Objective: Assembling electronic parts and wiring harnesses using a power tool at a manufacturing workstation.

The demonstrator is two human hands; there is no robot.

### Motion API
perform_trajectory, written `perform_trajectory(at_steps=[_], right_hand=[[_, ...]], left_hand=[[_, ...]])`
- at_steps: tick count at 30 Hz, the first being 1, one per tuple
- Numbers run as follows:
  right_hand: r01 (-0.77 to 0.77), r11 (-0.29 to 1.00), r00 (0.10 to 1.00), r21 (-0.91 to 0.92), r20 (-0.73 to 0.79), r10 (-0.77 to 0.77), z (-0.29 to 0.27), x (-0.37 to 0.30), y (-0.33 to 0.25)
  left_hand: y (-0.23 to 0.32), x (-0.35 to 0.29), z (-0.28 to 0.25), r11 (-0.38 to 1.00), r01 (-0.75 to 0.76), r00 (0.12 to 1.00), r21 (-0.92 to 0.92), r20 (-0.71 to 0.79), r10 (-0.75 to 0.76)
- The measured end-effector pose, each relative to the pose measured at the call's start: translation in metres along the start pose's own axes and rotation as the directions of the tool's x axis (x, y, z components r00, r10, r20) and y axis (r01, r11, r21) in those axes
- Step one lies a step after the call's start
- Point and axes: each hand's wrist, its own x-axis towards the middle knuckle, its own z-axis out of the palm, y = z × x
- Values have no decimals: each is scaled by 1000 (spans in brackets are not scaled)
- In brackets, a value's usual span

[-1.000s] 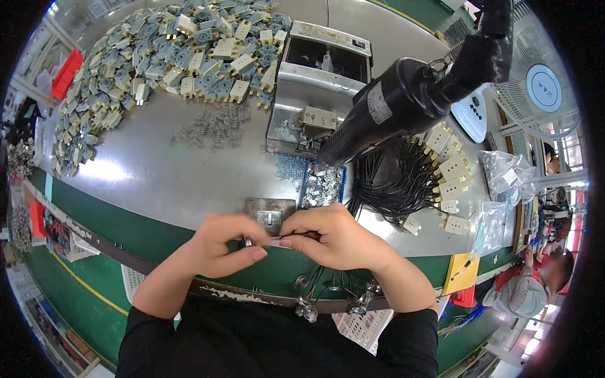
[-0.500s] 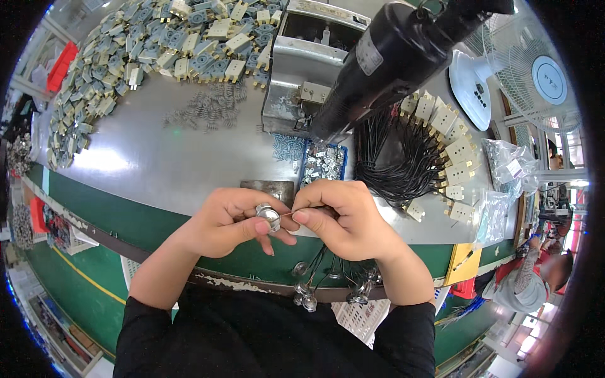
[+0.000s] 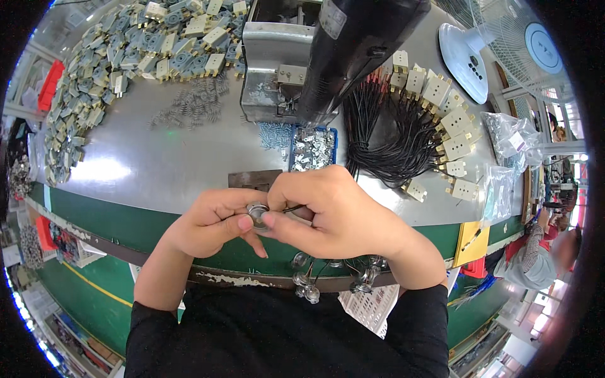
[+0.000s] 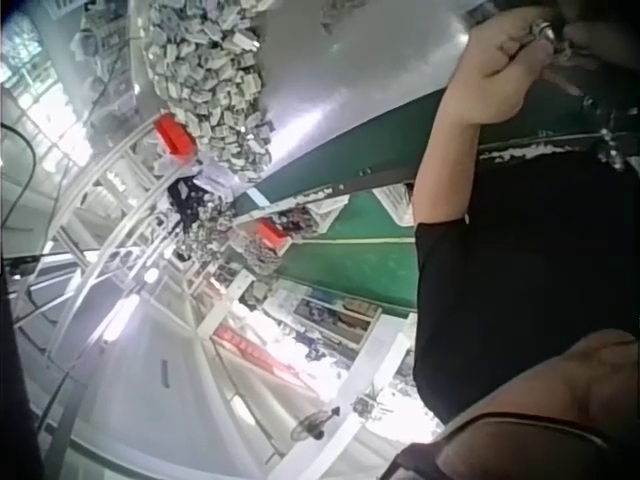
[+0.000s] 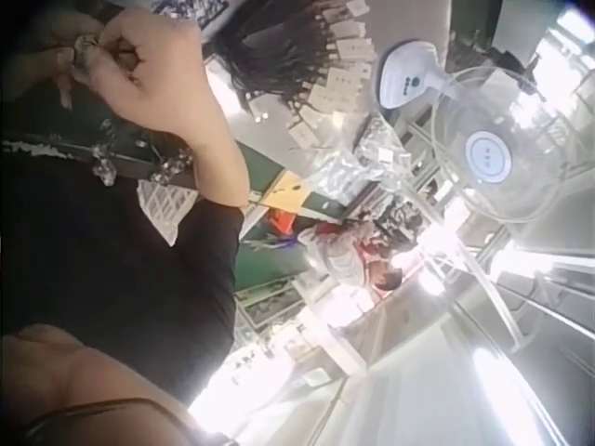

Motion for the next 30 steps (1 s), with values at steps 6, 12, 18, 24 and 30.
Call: perform_trajectory(at_steps=[6, 12, 18, 24, 30], right_hand=[[5, 1000, 1000, -3, -24, -6, 5, 2, -5], [112, 989, 992, -93, -41, -116, 11, 1, 0], [311, 867, 916, -389, -120, -383, 28, -1, 16], [311, 873, 898, -375, -187, -399, 36, -1, 19], [119, 978, 974, -174, -170, -149, 30, -4, 6]], left_hand=[[-1, -2, -10, 997, -44, 998, -62, 52, 48], [-3, 0, -16, 990, -81, 997, 114, -3, 82], [-16, 3, -16, 849, -289, 918, 442, -124, 378], [-1, 4, -7, 482, -384, 750, 788, -38, 660], [13, -3, 2, 432, -209, 802, 877, -99, 589]])
